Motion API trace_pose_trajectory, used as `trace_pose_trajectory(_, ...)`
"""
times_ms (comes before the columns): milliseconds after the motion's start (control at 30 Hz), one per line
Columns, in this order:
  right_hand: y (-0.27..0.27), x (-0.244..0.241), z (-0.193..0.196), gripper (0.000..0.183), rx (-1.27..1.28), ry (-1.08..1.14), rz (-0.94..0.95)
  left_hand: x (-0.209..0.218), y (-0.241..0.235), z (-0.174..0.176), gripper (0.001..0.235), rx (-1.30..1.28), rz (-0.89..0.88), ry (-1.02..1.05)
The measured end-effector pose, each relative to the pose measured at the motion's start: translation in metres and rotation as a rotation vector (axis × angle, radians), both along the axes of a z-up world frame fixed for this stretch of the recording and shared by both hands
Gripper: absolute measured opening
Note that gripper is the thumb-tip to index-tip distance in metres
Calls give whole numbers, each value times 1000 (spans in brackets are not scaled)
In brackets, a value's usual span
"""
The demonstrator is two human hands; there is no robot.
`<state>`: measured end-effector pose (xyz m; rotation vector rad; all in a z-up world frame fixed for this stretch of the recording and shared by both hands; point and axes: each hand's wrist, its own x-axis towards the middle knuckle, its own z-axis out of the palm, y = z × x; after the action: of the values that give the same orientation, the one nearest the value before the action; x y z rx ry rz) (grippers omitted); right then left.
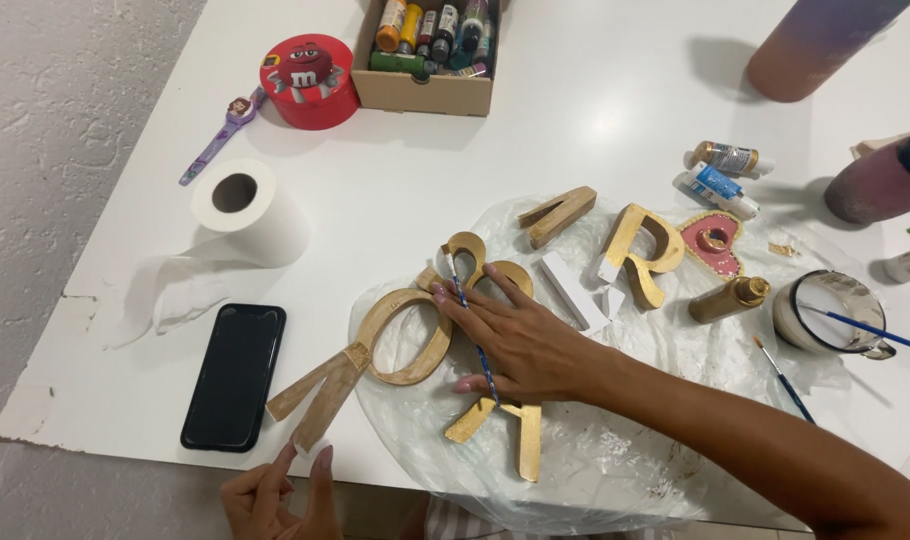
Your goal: The person paints wooden letters with gold paint using a brush. They dip the brush into a small container of gold paint and apply it to the letter 'V' and then the letter 'S', which are resting on a plastic sheet on a white table.
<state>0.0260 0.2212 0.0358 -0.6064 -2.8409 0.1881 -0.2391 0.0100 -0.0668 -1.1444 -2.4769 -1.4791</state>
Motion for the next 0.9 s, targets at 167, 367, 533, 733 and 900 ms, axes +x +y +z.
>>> trace_pose_trajectory(167,14,-3,10,98,-69,36,-33,-3,1,-5,45,82,-76,46)
trace_pose_trajectory(367,38,-1,-7,98,-35,46,-174,0,3,-2,45,69,-76,65)
trace_pose_trajectory(533,40,2,-7,98,-66,38,-188,3,4,1,45,103,-111,50)
trace_pose_trajectory(733,27,20,42,100,-420,174,-329,-1,2,-9,44,94,-106,62)
trace_pose_trajectory(900,10,39,53,72,-1172,994,25,-6,3,-20,46,56,-104,82)
